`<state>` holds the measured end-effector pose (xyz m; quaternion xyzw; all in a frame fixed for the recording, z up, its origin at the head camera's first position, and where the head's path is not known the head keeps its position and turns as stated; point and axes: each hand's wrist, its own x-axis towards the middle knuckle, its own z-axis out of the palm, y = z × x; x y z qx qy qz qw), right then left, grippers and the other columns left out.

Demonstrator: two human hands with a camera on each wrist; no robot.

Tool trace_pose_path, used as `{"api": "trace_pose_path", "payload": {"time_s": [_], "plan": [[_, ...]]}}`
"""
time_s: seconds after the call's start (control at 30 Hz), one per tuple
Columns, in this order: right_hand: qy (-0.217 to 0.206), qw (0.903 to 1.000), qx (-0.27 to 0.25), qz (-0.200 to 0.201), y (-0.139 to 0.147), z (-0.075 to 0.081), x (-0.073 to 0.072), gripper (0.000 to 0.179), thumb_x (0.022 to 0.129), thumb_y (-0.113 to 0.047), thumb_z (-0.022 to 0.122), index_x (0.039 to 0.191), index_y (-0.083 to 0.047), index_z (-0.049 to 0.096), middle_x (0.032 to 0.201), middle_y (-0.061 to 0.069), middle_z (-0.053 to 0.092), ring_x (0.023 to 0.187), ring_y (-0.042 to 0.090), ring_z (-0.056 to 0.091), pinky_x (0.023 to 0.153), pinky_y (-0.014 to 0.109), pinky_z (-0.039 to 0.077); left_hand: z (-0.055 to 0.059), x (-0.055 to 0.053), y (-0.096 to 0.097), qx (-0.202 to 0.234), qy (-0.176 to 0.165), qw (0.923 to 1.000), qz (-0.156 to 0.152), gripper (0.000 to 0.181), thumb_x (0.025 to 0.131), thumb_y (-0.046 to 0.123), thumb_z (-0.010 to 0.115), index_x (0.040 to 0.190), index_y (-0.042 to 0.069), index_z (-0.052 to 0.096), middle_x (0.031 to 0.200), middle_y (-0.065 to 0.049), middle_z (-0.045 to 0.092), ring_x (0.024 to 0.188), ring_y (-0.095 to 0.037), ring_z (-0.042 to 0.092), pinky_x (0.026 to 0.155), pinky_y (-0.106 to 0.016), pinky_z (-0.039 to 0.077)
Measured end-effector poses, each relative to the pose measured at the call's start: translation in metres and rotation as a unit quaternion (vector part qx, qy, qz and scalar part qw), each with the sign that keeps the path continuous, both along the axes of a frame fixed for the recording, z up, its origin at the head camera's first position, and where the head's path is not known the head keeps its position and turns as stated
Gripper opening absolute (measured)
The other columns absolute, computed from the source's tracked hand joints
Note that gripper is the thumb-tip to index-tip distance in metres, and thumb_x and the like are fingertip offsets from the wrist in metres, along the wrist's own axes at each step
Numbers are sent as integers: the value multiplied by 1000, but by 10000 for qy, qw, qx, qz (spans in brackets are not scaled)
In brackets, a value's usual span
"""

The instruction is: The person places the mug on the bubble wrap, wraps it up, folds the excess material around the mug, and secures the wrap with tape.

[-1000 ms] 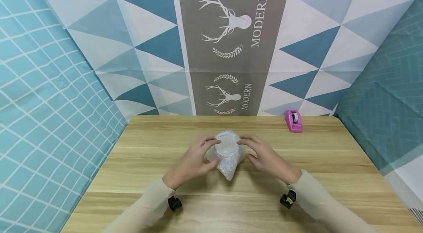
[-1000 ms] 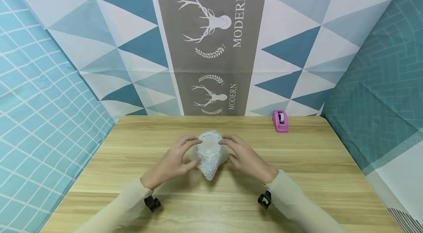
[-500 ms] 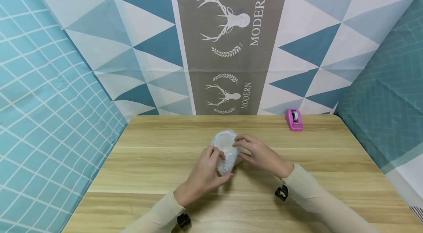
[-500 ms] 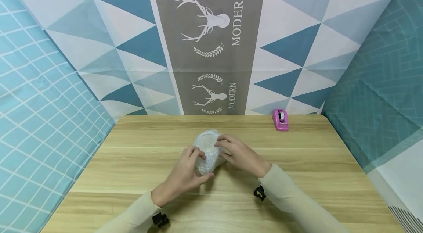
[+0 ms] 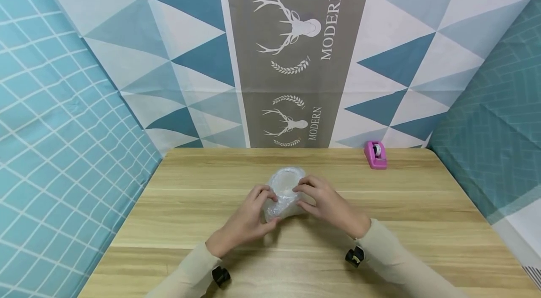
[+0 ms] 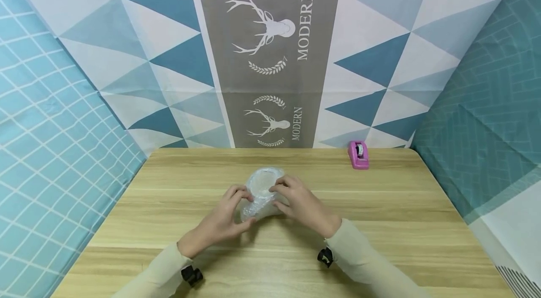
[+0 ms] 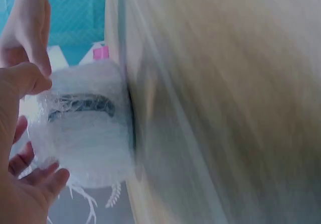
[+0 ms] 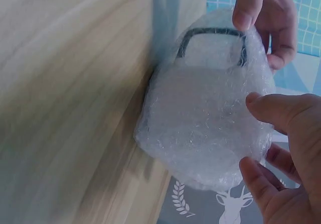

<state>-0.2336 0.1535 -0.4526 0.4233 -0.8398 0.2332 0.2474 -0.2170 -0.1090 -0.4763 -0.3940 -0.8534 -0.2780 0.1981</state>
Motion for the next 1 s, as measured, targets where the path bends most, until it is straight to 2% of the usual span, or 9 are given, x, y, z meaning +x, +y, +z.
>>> {"api": "trace_pose_path", "payload": {"time_s": [0.13,0.3,0.5,0.63,0.73,0.83,1.0], "plan": [[81,9998,-151,-36,-3,-2,5,35,77,-9,89,109,-4,74,109,13,68,102,27,65,89,43,58,1,-5,-9,-32,-9,9999,-141,47,77,15,87,116,9,61,126,-8,57,122,-22,57,105,-33,53],[110,9995,-283,-100,-7,-4,11,38,75,-6,90,111,-3,74,111,15,69,104,28,66,90,43,58,2,-11,-20,21,113,9999,-126,46,77,12,85,117,8,63,128,-8,62,124,-25,58,109,-40,50],[-295,9992,-262,-43,-12,-1,20,37,79,-4,86,113,-2,73,117,16,70,110,29,68,95,39,60,0,-18,-33,114,190,9997,137,43,81,3,81,121,5,66,131,-12,64,127,-31,58,111,-46,48],[-664,9973,-299,83,-15,2,26,34,82,-4,83,115,-2,72,123,18,69,112,30,68,92,34,60,-1,-20,-37,186,294,9985,434,40,84,2,80,122,4,68,131,-17,64,126,-34,58,109,-48,50],[-759,9963,-411,56,-15,2,29,34,85,-5,82,116,-2,71,124,18,68,112,30,69,93,34,60,-1,-19,-37,288,389,9970,605,40,84,1,81,122,4,68,130,-18,63,125,-35,57,108,-49,50],[-836,9943,-643,-125,-12,3,32,37,85,-6,81,120,-1,70,125,19,68,115,30,68,98,39,58,0,-16,-36,428,503,9955,684,45,81,1,83,123,2,67,130,-19,63,125,-35,57,107,-50,50],[-1164,9845,-1027,-818,-6,4,35,59,85,-14,83,137,2,59,139,22,61,128,38,61,108,50,50,4,-10,-34,550,602,9943,686,54,80,6,85,130,0,64,132,-18,62,127,-33,57,108,-48,50]]}}
